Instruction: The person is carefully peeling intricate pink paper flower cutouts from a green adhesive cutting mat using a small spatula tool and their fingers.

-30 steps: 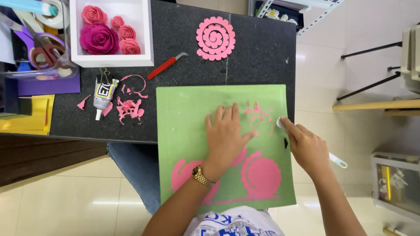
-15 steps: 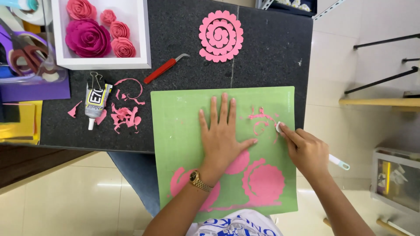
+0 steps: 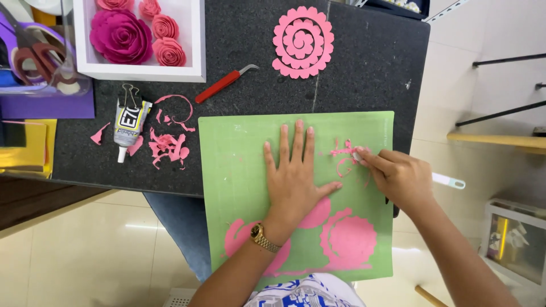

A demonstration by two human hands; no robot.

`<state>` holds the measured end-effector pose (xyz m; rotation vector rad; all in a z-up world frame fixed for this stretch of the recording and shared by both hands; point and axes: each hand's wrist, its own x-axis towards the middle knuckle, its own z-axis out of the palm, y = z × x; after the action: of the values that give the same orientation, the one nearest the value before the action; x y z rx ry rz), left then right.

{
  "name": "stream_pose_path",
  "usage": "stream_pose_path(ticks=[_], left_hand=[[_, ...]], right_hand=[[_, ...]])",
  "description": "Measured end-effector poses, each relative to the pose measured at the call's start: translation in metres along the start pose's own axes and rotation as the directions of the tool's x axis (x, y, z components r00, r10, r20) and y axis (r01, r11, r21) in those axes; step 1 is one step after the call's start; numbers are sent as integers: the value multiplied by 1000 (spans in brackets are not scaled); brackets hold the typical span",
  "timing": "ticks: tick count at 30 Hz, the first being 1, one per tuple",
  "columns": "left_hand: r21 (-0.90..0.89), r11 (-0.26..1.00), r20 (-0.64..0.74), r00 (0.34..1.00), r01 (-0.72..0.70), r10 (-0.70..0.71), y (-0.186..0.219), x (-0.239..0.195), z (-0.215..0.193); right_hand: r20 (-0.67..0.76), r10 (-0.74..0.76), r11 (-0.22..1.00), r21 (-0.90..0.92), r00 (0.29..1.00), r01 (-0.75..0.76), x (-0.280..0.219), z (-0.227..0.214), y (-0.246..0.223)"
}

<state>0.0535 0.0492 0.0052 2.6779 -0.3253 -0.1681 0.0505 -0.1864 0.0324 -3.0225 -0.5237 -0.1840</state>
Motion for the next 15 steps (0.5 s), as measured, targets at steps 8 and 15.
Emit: stream_pose_path(ticks=[8,15], left_hand=[[16,1000,13,1000,7,-7,1,0,0],[31,999,-3,1000,12,-12,0,0,-1]], right_hand=[[68,-76,988,136,995,67,13,4,20],[111,-21,992,130,994,7,15,4,16]])
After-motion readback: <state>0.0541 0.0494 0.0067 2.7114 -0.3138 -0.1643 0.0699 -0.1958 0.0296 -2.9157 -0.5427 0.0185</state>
